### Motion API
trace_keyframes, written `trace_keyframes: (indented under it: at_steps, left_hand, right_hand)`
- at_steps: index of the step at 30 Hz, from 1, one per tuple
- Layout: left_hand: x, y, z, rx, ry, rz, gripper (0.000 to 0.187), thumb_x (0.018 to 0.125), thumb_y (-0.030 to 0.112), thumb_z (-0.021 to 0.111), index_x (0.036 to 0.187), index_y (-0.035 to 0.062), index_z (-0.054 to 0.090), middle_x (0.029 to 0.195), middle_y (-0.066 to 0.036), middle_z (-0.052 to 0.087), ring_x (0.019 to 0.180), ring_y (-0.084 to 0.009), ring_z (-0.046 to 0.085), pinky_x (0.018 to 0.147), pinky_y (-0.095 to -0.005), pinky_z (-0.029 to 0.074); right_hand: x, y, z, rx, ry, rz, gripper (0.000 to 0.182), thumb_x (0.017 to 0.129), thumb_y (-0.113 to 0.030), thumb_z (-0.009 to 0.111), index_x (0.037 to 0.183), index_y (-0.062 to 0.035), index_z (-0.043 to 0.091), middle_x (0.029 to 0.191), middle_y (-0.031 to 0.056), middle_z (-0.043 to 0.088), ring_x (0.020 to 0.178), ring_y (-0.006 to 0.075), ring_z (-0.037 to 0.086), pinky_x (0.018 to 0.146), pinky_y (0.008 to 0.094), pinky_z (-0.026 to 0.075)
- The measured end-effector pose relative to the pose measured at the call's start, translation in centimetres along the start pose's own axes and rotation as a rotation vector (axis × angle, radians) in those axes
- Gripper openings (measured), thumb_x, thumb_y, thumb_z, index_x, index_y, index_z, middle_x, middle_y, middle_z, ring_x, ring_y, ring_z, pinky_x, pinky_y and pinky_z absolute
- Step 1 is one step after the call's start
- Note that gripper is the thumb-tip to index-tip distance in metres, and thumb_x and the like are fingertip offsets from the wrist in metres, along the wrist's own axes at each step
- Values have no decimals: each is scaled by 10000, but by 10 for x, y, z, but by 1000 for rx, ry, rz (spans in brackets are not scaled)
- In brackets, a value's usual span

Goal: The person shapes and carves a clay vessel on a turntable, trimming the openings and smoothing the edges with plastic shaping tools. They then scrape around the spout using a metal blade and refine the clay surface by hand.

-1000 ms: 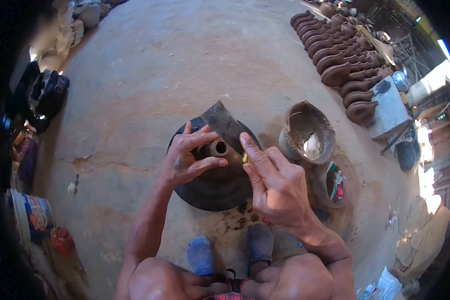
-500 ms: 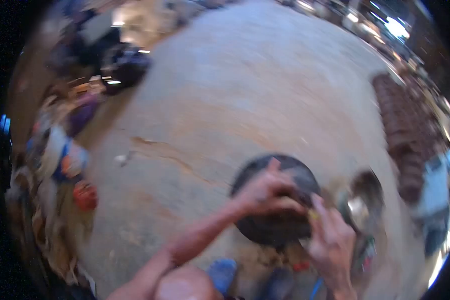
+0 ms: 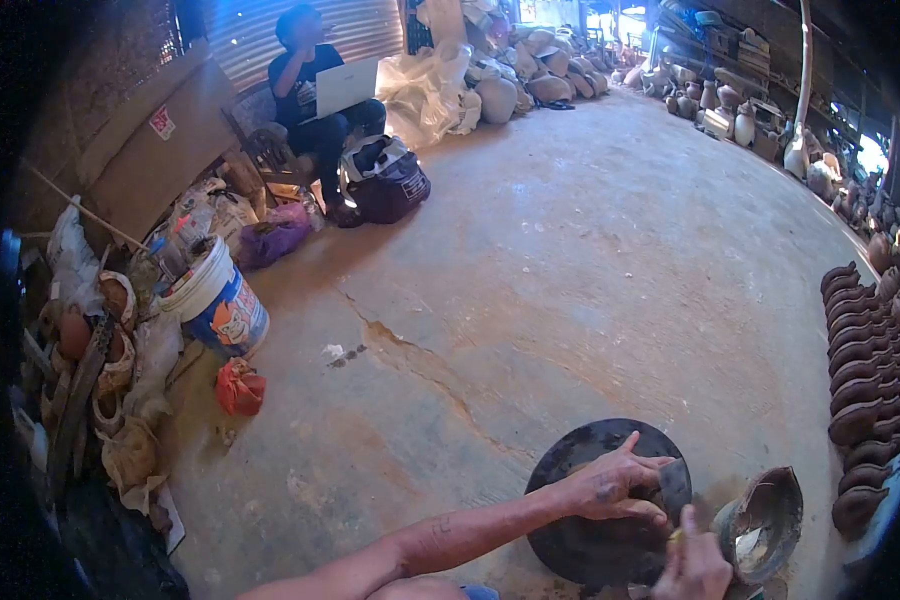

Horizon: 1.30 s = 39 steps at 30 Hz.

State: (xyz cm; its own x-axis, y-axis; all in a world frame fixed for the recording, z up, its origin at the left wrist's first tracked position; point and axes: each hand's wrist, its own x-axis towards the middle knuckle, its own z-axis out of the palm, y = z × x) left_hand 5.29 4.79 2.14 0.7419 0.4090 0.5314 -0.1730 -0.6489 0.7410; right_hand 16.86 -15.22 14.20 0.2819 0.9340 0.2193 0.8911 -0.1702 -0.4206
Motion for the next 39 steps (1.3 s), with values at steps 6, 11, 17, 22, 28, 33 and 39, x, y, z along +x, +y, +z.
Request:
trace_keyframes:
  at_steps: [6, 11, 17, 22, 28, 33, 39]
  left_hand:
    - [12, 12, -8, -144, 108, 195, 330, 903, 384, 830, 1015, 80, 769, 974, -130, 753, 877, -322, 712, 857, -481, 556]
    - [1, -18, 9, 1, 138, 146, 346, 885, 360, 847, 1075, 79, 781, 970, -133, 776, 846, -312, 743, 772, -429, 583]
    - [3, -9, 1, -53, 36, -29, 335, 886, 345, 846, 1080, 79, 780, 978, -131, 777, 850, -305, 746, 771, -421, 585]
    - [3, -6, 0, -71, 16, -51, 326, 888, 332, 846, 1085, 80, 780, 985, -129, 778, 854, -300, 748, 771, -413, 586]
    - [3, -1, -1, -96, -6, -57, 316, 890, 316, 846, 1090, 81, 780, 993, -127, 779, 858, -293, 751, 770, -405, 588]
    - [0, 6, -3, -95, -21, -50, 308, 891, 303, 846, 1094, 81, 779, 999, -125, 780, 861, -287, 754, 770, -397, 590]
    - [0, 18, -7, -87, -63, -27, 298, 893, 287, 846, 1099, 82, 779, 1007, -123, 782, 865, -280, 757, 769, -389, 592]
  right_hand:
    - [1, 18, 16, -45, 3, -116, 571, 909, -6, 659, 1474, -63, 607, 860, 192, 612, 711, 419, 645, 616, 520, 497]
    - [2, 12, 7, 18, 175, -84, 514, 963, -42, 678, 1471, -98, 616, 851, 167, 613, 686, 382, 637, 599, 462, 502]
    - [1, 17, 8, 42, 150, -35, 535, 946, -117, 730, 1471, -124, 625, 842, 139, 622, 662, 344, 657, 573, 451, 531]
    - [1, 22, 8, -76, -29, -71, 546, 931, -114, 742, 1465, -131, 632, 850, 124, 636, 661, 337, 664, 571, 444, 541]
    - [4, 18, 4, 13, 14, -80, 553, 923, 0, 720, 1454, -134, 648, 814, 140, 617, 660, 326, 611, 630, 431, 511]
    - [-19, 45, -5, 65, 337, 9, 455, 994, -26, 643, 1448, -23, 620, 1226, 221, 733, 1027, 318, 750, 910, 355, 565]
    - [-108, 110, 27, 1, 329, 326, 434, 1007, -48, 623, 1436, 13, 608, 1335, 227, 699, 1221, 353, 696, 1037, 399, 526]
